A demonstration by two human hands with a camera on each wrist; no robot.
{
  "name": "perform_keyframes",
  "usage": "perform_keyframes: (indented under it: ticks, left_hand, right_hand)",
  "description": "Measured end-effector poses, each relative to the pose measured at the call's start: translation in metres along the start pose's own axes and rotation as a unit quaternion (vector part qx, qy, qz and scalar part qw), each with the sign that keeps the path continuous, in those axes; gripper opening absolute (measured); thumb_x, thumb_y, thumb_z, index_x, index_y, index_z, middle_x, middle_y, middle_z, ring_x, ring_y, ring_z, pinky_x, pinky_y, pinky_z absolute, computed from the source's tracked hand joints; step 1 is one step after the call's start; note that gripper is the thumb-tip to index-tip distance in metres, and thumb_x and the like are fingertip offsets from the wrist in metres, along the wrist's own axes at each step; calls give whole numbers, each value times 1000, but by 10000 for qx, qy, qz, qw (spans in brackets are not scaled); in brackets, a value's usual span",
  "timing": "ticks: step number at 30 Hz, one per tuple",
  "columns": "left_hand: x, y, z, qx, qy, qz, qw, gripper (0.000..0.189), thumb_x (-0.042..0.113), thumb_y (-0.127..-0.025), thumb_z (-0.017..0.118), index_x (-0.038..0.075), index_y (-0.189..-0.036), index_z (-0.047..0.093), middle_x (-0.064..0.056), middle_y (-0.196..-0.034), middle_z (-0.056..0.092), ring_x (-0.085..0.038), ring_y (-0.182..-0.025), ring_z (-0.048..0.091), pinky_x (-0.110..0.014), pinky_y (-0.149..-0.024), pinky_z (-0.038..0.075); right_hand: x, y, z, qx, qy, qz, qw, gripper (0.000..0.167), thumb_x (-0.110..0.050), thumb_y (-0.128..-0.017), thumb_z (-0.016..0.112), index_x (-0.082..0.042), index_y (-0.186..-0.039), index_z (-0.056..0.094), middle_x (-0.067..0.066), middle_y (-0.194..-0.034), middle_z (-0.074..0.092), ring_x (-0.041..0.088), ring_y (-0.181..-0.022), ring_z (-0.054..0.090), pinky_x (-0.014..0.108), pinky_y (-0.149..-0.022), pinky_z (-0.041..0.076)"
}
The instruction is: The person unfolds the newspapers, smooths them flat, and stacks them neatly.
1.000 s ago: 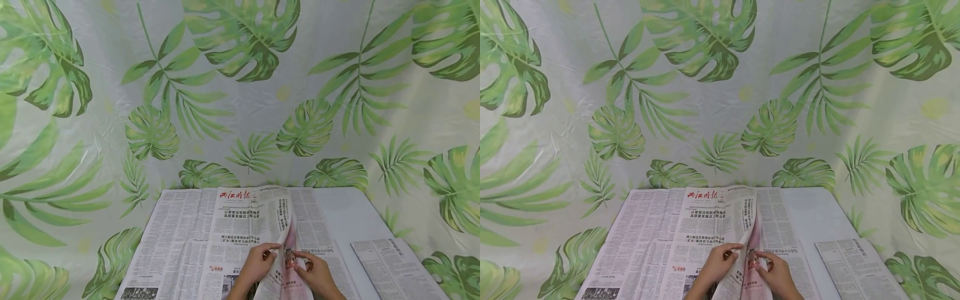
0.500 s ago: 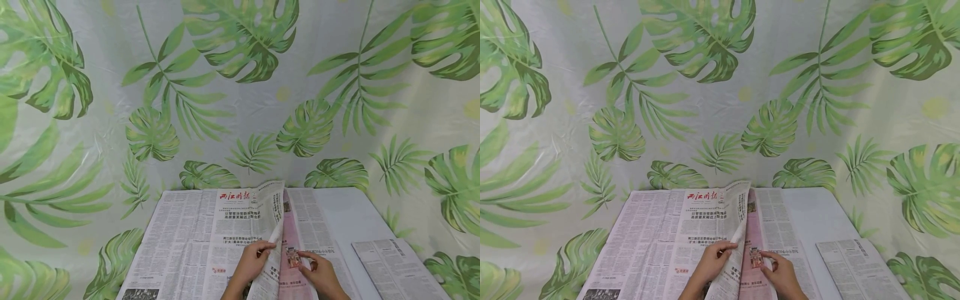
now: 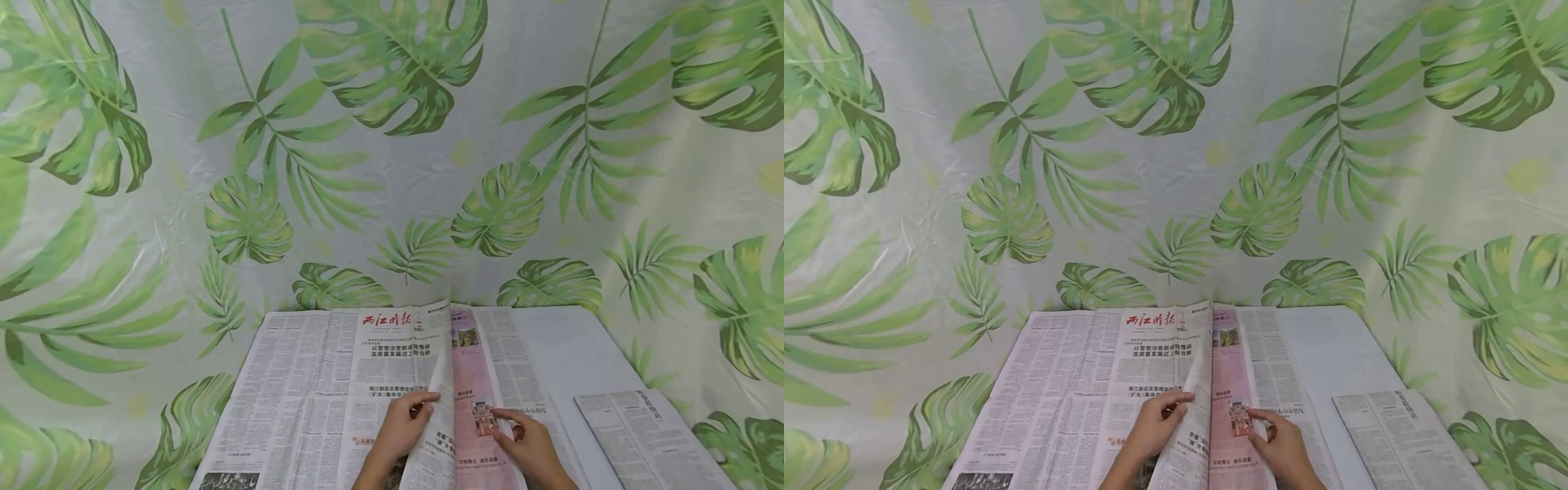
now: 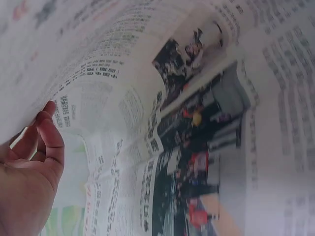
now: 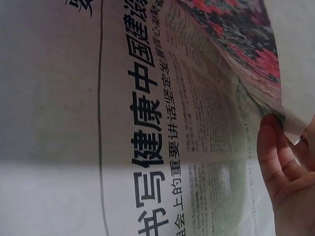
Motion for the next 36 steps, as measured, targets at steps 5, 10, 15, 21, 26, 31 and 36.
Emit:
perform_keyframes:
  ticks: [5,10,15,21,26,31,36]
  left_hand:
    - [-4,3,-7,103,60,-43,9999,26,11,-99,66,13,-124,75,-10,-128,71,-4,-89,68,-21,-76,58]
    - [-6,5,-13,144,74,-129,9998,26,13,-100,66,14,-125,74,-10,-128,72,-5,-89,68,-21,-76,58]
    - [-7,7,-18,153,37,-209,9997,27,14,-100,66,15,-126,74,-10,-128,72,-4,-88,66,-21,-75,56]
    - [-9,9,-24,143,3,-214,9997,28,15,-101,66,14,-128,73,-10,-127,72,-3,-84,66,-22,-73,56]
    - [-13,11,-28,169,6,-224,9996,29,14,-100,66,13,-129,72,-11,-129,71,-4,-87,67,-21,-74,57]
    - [-15,13,-34,195,-68,-283,9994,29,15,-100,67,14,-129,72,-11,-131,70,-3,-89,66,-21,-76,57]
    - [-15,15,-40,198,-165,-270,9993,30,16,-101,66,14,-130,72,-10,-132,69,-3,-91,64,-20,-78,57]
  right_hand:
    - [2,-1,-2,63,8,-7,10000,44,-4,-79,85,-12,-122,75,-4,-52,48,5,-45,40,21,-42,35]
    - [5,-2,-3,72,-3,11,10000,45,-4,-79,85,-13,-122,75,-4,-53,48,5,-45,40,21,-43,36]
    - [10,-1,-4,12,-37,37,10000,45,-5,-80,85,-12,-123,74,-2,-55,49,6,-46,41,22,-43,37]
    - [14,-2,-6,41,11,-21,10000,44,-6,-82,84,-13,-124,74,-3,-52,49,5,-45,41,22,-43,37]
    - [13,-1,-8,165,53,-71,9998,43,-4,-81,84,-13,-122,75,-5,-52,46,4,-45,39,22,-42,36]
    - [11,0,-11,169,153,-75,9997,43,-4,-81,84,-13,-122,75,-5,-52,47,3,-45,38,21,-43,36]
    - [12,1,-12,71,148,73,9998,44,-6,-82,83,-13,-125,74,-1,-58,54,5,-48,42,22,-45,39]
Point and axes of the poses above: each hand's wrist, its own y-axis away from the middle knuckle, its own z-axis out of the palm, x = y × z, the point moved 3 cm from there along -y, towards the middle knuckle
